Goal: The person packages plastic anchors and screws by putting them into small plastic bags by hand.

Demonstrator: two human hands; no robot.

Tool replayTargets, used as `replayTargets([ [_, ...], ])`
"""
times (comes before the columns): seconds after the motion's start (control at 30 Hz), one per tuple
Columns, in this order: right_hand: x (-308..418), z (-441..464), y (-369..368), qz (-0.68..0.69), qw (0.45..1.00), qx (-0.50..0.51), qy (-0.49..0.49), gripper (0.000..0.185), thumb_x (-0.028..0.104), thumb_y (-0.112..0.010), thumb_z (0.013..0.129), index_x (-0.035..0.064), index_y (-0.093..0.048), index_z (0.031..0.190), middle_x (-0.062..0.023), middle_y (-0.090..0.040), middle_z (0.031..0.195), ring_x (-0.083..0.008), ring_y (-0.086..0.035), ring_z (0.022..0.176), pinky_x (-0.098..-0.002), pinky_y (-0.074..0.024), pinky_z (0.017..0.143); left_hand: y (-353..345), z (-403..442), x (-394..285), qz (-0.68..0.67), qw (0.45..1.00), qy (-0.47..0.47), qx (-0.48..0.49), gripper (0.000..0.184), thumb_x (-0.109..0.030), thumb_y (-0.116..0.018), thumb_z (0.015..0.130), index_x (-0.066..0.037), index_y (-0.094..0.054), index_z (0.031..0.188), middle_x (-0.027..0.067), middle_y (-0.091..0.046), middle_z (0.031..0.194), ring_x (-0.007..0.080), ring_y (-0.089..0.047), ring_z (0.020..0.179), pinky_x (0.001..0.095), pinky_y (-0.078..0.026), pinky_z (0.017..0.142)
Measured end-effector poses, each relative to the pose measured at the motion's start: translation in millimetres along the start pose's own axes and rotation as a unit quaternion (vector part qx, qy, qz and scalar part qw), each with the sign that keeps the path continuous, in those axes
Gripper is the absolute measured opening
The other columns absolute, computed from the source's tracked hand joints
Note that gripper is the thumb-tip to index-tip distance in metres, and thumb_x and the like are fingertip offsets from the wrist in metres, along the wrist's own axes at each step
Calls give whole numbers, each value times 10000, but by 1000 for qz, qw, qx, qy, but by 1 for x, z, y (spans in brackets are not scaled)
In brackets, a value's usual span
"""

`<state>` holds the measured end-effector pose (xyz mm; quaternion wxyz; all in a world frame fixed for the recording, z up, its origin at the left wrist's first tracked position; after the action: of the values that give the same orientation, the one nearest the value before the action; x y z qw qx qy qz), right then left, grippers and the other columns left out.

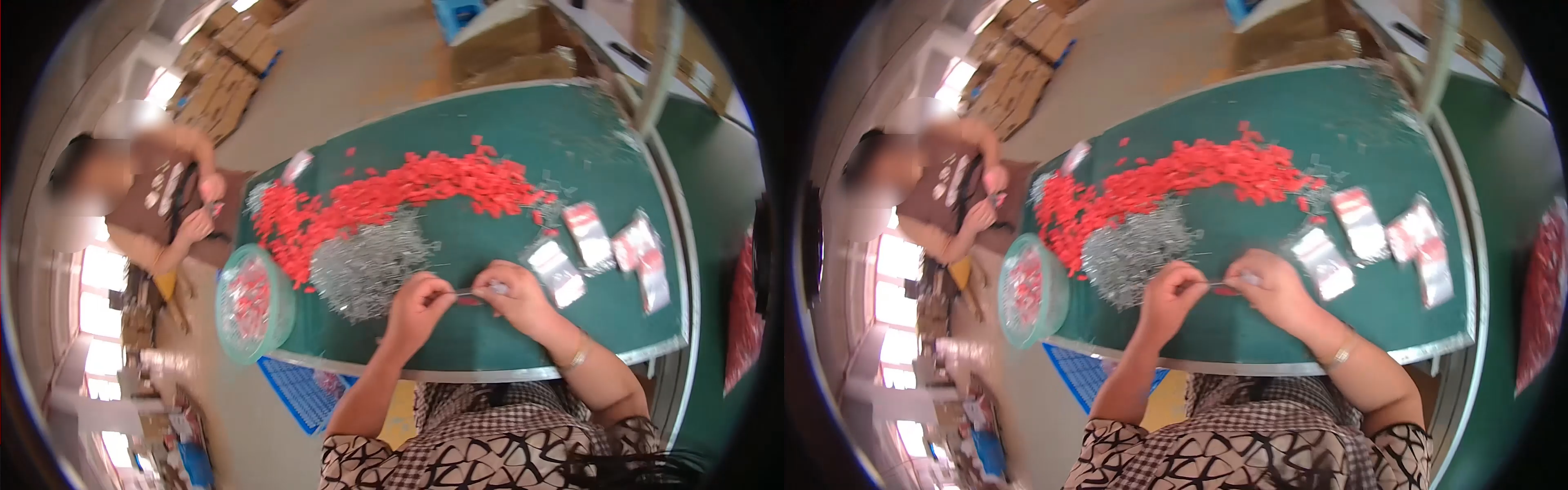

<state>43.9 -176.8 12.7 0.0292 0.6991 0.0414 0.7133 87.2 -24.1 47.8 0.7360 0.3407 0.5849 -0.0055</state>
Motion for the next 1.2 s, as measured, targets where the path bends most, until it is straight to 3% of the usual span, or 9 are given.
replayTargets([
  [0.2,-13,-5,-9,102,992,22,-68,56,64,-624,901,21,-647,929,-37,-575,853,-101,-553,595,-243,-447,483,22,-22,10,-24,999,33,-33,67,-40,-688,815,-11,-639,852,45,-557,820,128,-544,696,255,-419,599],
  [0.3,-21,-3,-13,206,972,36,-106,119,94,-584,942,33,-621,1037,-28,-584,885,-106,-564,627,-243,-460,520,105,-61,34,-172,934,101,-295,33,-53,-653,867,-39,-649,896,10,-567,736,93,-521,611,223,-438,578],
  [0.33,-23,-4,-13,243,962,39,-115,146,106,-571,955,38,-611,1078,-27,-587,896,-112,-569,640,-245,-466,538,147,-81,37,-211,890,-5,-403,64,-47,-627,891,-35,-632,954,0,-567,725,80,-516,583,215,-451,561],
  [0.43,-25,-9,-32,442,881,90,-141,244,130,-545,971,21,-576,1186,-82,-615,1015,-170,-619,804,-297,-528,718,221,-118,44,-297,795,-67,-525,230,-42,-587,923,-5,-534,1144,63,-615,862,108,-540,634,251,-463,569],
  [0.53,-20,-8,-41,536,825,106,-148,360,158,-543,973,-9,-512,1290,-141,-602,1150,-238,-612,1006,-386,-493,944,192,-115,54,-314,776,38,-546,361,-63,-604,916,9,-516,1258,69,-634,923,116,-557,660,256,-481,607],
  [0.67,-17,-7,-43,572,801,107,-138,454,202,-551,973,-30,-449,1350,-163,-572,1243,-266,-558,1147,-439,-404,1065,74,-70,59,-162,952,129,-226,292,-99,-639,909,-16,-603,1187,48,-652,938,86,-594,731,227,-496,657],
  [0.73,-16,-7,-42,570,804,107,-131,475,220,-557,972,-24,-440,1362,-154,-579,1233,-260,-549,1161,-431,-404,1052,2,-47,37,-153,969,172,-86,227,-98,-668,888,-23,-652,1101,32,-665,938,65,-618,781,193,-491,684],
  [0.87,-13,-8,-40,536,825,144,-107,470,226,-570,967,-22,-462,1351,-140,-576,1255,-234,-544,1171,-385,-422,1012,-54,-14,15,-125,988,93,-11,166,-58,-658,873,-14,-659,1034,19,-648,863,76,-584,708,219,-472,608],
  [1.2,-37,-4,-32,515,846,68,-120,251,141,-544,981,-34,-589,1156,-135,-644,1112,-216,-626,1008,-357,-504,894,-53,-13,34,-174,970,166,-39,71,-59,-665,878,-3,-650,918,16,-636,761,59,-561,636,219,-467,572],
])
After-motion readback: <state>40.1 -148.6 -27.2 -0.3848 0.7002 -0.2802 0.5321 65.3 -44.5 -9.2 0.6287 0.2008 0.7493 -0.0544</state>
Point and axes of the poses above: each hand's wrist, its own z-axis towards the middle knuckle, its own y-axis out of the back of the hand, x = y × z, the point moved 9 cm from there along z, towards the middle knuckle
